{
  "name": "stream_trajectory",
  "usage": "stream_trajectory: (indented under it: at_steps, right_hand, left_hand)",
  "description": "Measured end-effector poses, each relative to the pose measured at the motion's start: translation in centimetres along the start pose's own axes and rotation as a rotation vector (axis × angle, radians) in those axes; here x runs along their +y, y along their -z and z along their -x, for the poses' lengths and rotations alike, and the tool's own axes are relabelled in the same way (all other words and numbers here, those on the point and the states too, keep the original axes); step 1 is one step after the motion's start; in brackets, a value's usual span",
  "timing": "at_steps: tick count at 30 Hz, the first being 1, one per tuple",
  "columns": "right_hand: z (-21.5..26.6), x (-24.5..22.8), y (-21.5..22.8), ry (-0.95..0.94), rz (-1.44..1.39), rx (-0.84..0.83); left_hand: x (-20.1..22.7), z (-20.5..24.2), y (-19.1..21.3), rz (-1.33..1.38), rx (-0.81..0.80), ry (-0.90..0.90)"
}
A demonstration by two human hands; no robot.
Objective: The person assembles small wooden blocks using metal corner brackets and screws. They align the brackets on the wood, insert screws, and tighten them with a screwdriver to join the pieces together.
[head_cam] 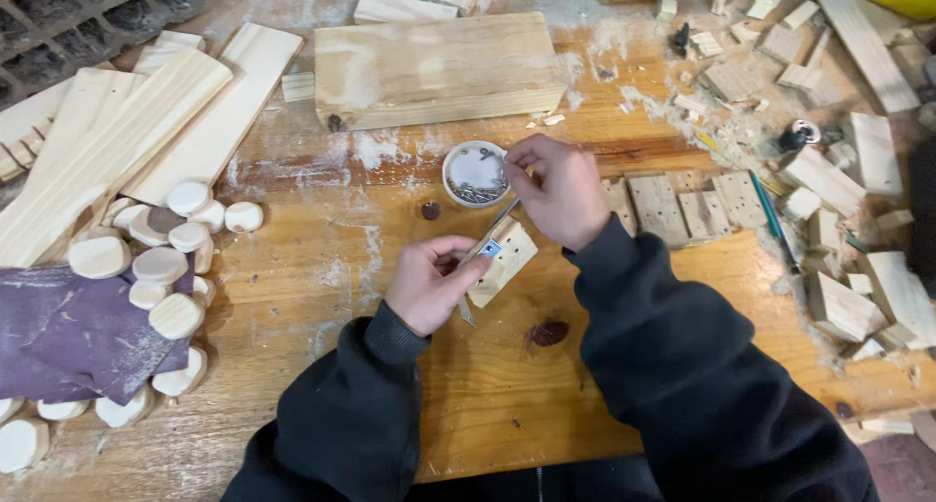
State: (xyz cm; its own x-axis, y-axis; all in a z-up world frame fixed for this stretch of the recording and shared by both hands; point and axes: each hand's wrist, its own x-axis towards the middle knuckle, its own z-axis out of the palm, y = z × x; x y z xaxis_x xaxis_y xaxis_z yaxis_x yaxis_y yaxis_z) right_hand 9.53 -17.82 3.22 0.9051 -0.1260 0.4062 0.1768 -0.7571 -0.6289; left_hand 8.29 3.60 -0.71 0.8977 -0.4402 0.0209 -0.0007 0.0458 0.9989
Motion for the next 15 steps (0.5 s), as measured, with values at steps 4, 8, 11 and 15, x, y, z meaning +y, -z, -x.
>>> stream_trajectory:
  at_steps: [4,8,11,15]
  right_hand:
    - [3.7,-4.8,4.0,-0.039,-0.183,0.045]
    - [8.5,-4.6,3.7,-0.062,-0.347,0.051]
    - [10.8,-3.0,2.6,-0.053,-0.446,0.092]
    - [11.7,-3.4,3.1,0.019,-0.349,0.119]
  left_hand:
    - [0.3,0.4,-0.4,-0.044,-0.036,-0.007]
    - [0.2,0.8,-1.5,-0.078,-0.042,-0.004]
    - [0.4,1.3,-2.1,-0.092,-0.078,-0.002]
    - [1.6,1.9,-2.8,-0.139,-0.056,-0.017]
